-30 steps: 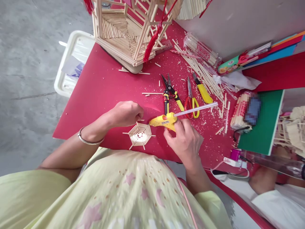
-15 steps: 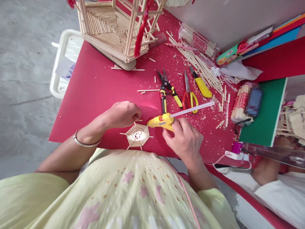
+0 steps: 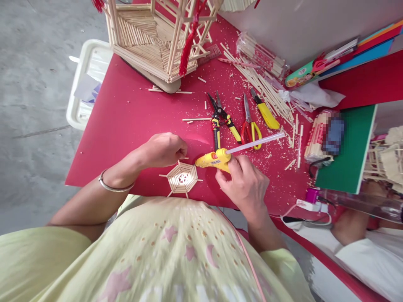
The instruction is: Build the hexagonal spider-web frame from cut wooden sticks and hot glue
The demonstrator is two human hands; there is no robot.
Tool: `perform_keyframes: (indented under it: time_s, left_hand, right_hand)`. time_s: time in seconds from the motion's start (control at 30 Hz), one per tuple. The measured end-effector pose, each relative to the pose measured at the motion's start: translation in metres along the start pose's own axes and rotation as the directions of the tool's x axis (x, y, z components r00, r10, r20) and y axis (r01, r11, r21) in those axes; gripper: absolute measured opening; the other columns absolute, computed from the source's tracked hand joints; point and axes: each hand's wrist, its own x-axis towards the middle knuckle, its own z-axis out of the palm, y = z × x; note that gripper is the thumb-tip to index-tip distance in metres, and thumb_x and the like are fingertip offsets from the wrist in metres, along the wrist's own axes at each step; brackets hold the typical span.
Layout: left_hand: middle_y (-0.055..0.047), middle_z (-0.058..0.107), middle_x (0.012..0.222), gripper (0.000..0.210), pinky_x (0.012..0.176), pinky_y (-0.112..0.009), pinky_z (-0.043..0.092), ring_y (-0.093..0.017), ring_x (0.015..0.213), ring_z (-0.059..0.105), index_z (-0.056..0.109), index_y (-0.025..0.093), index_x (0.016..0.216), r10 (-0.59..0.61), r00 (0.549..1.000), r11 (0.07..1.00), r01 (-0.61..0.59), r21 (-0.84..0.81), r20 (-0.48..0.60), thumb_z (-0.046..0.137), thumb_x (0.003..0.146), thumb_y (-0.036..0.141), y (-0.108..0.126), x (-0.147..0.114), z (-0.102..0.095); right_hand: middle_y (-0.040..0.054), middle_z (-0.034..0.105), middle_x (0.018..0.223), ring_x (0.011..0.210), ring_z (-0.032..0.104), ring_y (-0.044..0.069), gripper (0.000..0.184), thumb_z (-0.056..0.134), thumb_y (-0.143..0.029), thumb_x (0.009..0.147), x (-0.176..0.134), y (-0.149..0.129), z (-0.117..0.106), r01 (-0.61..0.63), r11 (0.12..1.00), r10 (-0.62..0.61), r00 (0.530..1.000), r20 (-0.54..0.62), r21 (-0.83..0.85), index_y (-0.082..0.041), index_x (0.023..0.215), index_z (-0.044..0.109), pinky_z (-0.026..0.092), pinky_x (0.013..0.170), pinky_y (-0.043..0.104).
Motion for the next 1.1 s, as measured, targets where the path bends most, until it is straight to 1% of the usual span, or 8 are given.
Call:
perform_keyframes:
  time_s: [0.17, 0.23, 0.33, 0.43, 0.5, 0.6, 0.7, 1.1]
  left_hand:
    - [0.004, 0.079, 0.091, 0.026, 0.065, -0.022, 0.042, -0.012, 0.077, 0.066, 0.077, 0.027, 0.088, 0.009, 1.000, 1.000, -0.009, -0.010, -0.010, 0.053, 0.082, 0.020, 0.000, 0.001, -0.001]
    - [0.004, 0.079, 0.090, 0.026, 0.064, -0.021, 0.042, -0.012, 0.077, 0.066, 0.077, 0.027, 0.088, 0.008, 1.000, 1.000, -0.008, -0.023, -0.009, 0.052, 0.082, 0.021, 0.000, 0.001, -0.002]
    - [0.005, 0.080, 0.089, 0.028, 0.063, -0.021, 0.042, -0.012, 0.076, 0.066, 0.078, 0.027, 0.089, -0.001, 1.000, 0.999, 0.001, -0.044, 0.000, 0.052, 0.082, 0.021, 0.000, 0.002, -0.004]
    - [0.004, 0.081, 0.092, 0.028, 0.063, -0.020, 0.043, -0.012, 0.077, 0.067, 0.080, 0.027, 0.090, -0.007, 1.000, 0.998, 0.007, -0.060, 0.003, 0.053, 0.082, 0.022, -0.001, 0.002, -0.004]
    - [0.004, 0.081, 0.094, 0.028, 0.063, -0.020, 0.043, -0.012, 0.078, 0.068, 0.080, 0.027, 0.091, -0.017, 1.000, 0.998, 0.016, -0.066, -0.010, 0.054, 0.083, 0.023, -0.002, 0.002, -0.004]
    - [0.005, 0.081, 0.094, 0.028, 0.062, -0.020, 0.042, -0.012, 0.078, 0.068, 0.080, 0.028, 0.092, -0.045, 0.999, 0.998, 0.044, -0.051, -0.029, 0.054, 0.083, 0.023, -0.002, 0.003, -0.003]
    - [0.005, 0.081, 0.095, 0.029, 0.062, -0.020, 0.042, -0.012, 0.078, 0.069, 0.080, 0.028, 0.092, -0.064, 0.998, 0.997, 0.063, -0.042, -0.023, 0.054, 0.083, 0.023, -0.002, 0.003, -0.004]
    - [0.005, 0.081, 0.093, 0.026, 0.062, -0.019, 0.043, -0.012, 0.077, 0.069, 0.080, 0.027, 0.090, -0.051, 0.998, 0.996, 0.049, -0.078, -0.025, 0.055, 0.082, 0.022, -0.001, 0.003, -0.006]
  right_hand:
    - [0.0033, 0.063, 0.084, 0.069, 0.056, 0.017, 0.025, 0.062, -0.030, 0.092, 0.000, -0.001, 0.002, -0.028, 0.999, 0.028, 1.000, -0.009, 0.036, -0.018, 0.113, 0.067, 0.037, 0.060, 0.033]
    - [0.0044, 0.065, 0.086, 0.070, 0.059, 0.018, 0.026, 0.063, -0.032, 0.091, 0.000, -0.005, 0.006, -0.071, 0.995, 0.072, 0.997, -0.013, 0.073, -0.018, 0.112, 0.066, 0.038, 0.060, 0.032]
    - [0.0048, 0.065, 0.086, 0.069, 0.059, 0.018, 0.021, 0.063, -0.035, 0.091, -0.001, -0.015, 0.015, -0.152, 0.982, 0.154, 0.988, -0.011, 0.116, -0.018, 0.103, 0.066, 0.039, 0.059, 0.031]
    - [0.0048, 0.065, 0.084, 0.069, 0.060, 0.018, 0.019, 0.063, -0.037, 0.091, -0.003, -0.026, 0.024, -0.224, 0.963, 0.223, 0.975, 0.021, 0.149, -0.019, 0.096, 0.065, 0.038, 0.058, 0.031]
    - [0.0052, 0.065, 0.085, 0.070, 0.060, 0.018, 0.020, 0.063, -0.038, 0.091, -0.003, -0.031, 0.029, -0.249, 0.953, 0.245, 0.968, 0.043, 0.173, -0.019, 0.096, 0.065, 0.037, 0.057, 0.030]
    - [0.0053, 0.066, 0.087, 0.071, 0.061, 0.018, 0.022, 0.063, -0.038, 0.091, -0.004, -0.036, 0.033, -0.258, 0.942, 0.250, 0.966, 0.066, 0.214, -0.018, 0.102, 0.066, 0.037, 0.057, 0.030]
    - [0.0055, 0.067, 0.089, 0.073, 0.062, 0.018, 0.025, 0.063, -0.036, 0.092, -0.004, -0.038, 0.036, -0.257, 0.938, 0.245, 0.966, 0.079, 0.233, -0.017, 0.107, 0.065, 0.038, 0.057, 0.030]
    - [0.0071, 0.068, 0.090, 0.075, 0.063, 0.019, 0.020, 0.060, -0.033, 0.092, -0.005, -0.038, 0.038, -0.253, 0.944, 0.237, 0.967, 0.096, 0.212, -0.017, 0.103, 0.064, 0.038, 0.057, 0.029]
